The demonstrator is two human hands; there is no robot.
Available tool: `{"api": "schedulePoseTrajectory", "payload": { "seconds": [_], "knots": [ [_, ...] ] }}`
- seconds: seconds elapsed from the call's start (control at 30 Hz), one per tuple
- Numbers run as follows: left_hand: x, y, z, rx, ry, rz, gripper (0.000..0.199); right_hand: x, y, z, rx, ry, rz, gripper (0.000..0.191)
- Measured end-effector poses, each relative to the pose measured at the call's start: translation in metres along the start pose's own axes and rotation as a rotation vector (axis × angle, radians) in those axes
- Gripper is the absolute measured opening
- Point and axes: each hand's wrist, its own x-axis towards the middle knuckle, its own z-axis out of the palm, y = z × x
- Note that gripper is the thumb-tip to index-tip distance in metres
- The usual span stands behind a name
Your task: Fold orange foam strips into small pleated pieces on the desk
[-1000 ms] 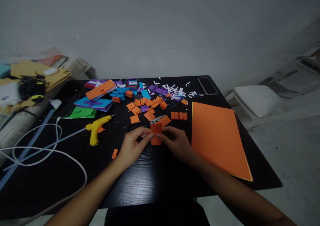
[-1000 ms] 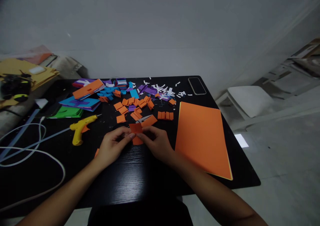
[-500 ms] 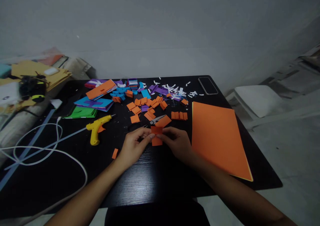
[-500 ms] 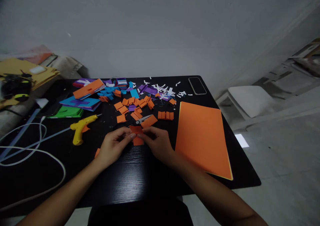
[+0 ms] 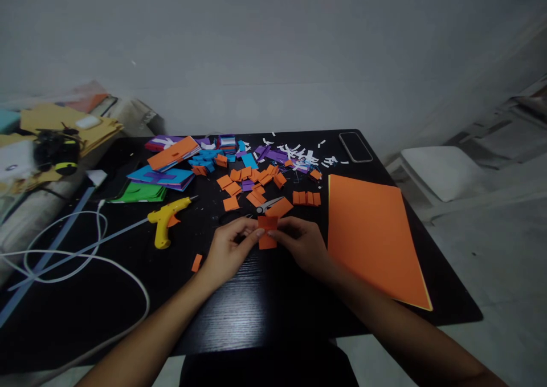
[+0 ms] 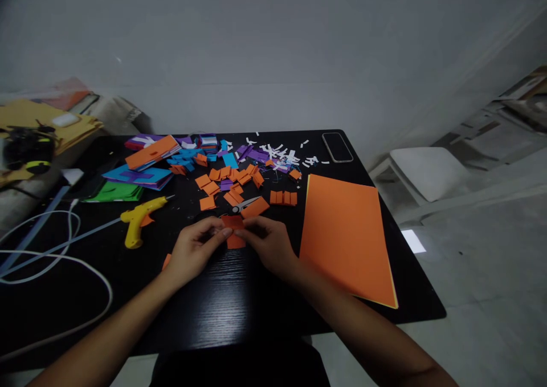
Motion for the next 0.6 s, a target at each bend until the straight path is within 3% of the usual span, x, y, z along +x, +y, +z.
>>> {"api": "schedulePoseTrajectory", "payload": {
  "seconds": [0.23, 0.6],
  "knots": [
    [-0.0006, -0.0018, -0.0005, -0.015, 0.004, -0.009, 0.017, 0.0006, -0.0026, -0.0002, 0.061, -0.038, 0.015, 0.023],
    [-0.001, -0.0013, 0.0014, -0.015, -0.001, 0.015, 0.012, -0.0014, -0.0041, -0.0011, -0.063, -0.033, -0.063, 0.022]
  ]
}}
